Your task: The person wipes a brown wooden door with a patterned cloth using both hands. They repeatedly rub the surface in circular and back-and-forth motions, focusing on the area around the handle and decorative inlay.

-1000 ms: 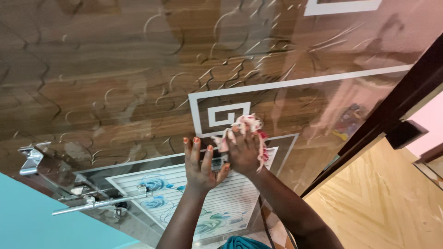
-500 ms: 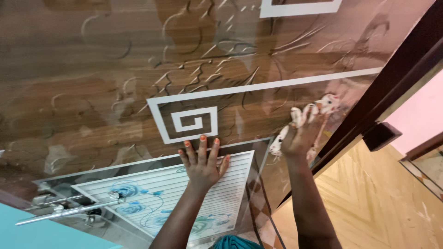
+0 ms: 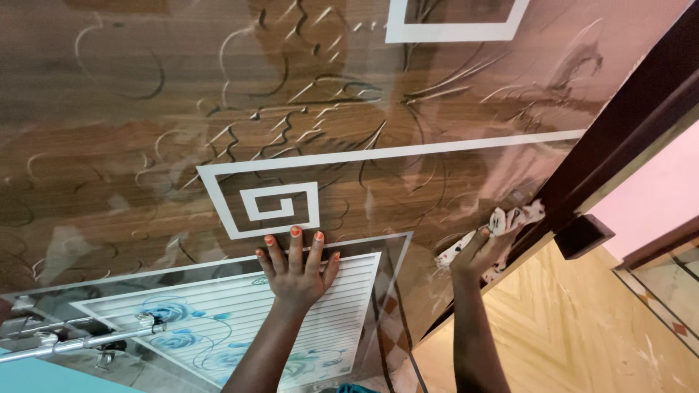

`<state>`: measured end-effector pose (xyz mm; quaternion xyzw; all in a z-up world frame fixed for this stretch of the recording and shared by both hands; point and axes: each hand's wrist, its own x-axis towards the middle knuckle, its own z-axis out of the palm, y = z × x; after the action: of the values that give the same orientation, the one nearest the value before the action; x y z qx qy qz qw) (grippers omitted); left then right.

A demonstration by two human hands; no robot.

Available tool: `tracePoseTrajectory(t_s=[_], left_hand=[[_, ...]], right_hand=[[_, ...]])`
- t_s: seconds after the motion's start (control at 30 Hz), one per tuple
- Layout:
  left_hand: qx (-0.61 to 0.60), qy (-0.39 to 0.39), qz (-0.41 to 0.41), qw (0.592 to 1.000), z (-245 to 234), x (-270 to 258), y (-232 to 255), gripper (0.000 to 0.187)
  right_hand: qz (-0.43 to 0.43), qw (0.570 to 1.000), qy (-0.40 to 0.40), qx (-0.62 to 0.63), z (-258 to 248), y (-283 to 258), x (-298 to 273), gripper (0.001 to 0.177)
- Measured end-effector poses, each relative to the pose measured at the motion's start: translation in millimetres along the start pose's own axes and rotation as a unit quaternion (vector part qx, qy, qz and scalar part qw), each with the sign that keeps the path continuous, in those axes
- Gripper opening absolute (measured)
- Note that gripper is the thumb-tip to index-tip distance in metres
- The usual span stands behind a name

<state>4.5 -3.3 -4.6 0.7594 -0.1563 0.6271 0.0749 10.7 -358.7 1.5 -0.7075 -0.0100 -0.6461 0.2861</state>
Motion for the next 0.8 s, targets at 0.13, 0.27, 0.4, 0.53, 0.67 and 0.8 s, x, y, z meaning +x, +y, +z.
tracePoseTrajectory(t_s=[0.13, 0.27, 0.4, 0.53, 0.67, 0.8], left_hand=[[0.012, -0.012, 0.005, 1.0, -2, -1, -1, 0.065], [-0.009, -0.011, -0.007, 1.0, -8, 3, 0, 0.062], [-0.046, -0.022, -0.008, 0.999, -21, 8, -4, 0.056], [-0.07, -0.031, 0.004, 0.997, -37, 12, -16, 0.05], [-0.155, -0.034, 0.009, 0.987, -56, 11, -34, 0.041], [-0.242, -0.048, -0.01, 0.969, -81, 4, -54, 0.034]], right_hand=[[0.105, 0.986, 0.006, 0.133, 7, -7, -28, 0.066], [0.075, 0.996, 0.007, 0.052, 21, -21, -59, 0.066], [0.063, 0.998, -0.006, 0.03, 38, -53, -75, 0.06], [0.008, 0.999, -0.022, 0.028, 49, -102, -78, 0.048], [-0.007, 0.997, -0.074, -0.003, 59, -153, -91, 0.049], [-0.068, 0.989, -0.126, -0.03, 78, -186, -116, 0.052]])
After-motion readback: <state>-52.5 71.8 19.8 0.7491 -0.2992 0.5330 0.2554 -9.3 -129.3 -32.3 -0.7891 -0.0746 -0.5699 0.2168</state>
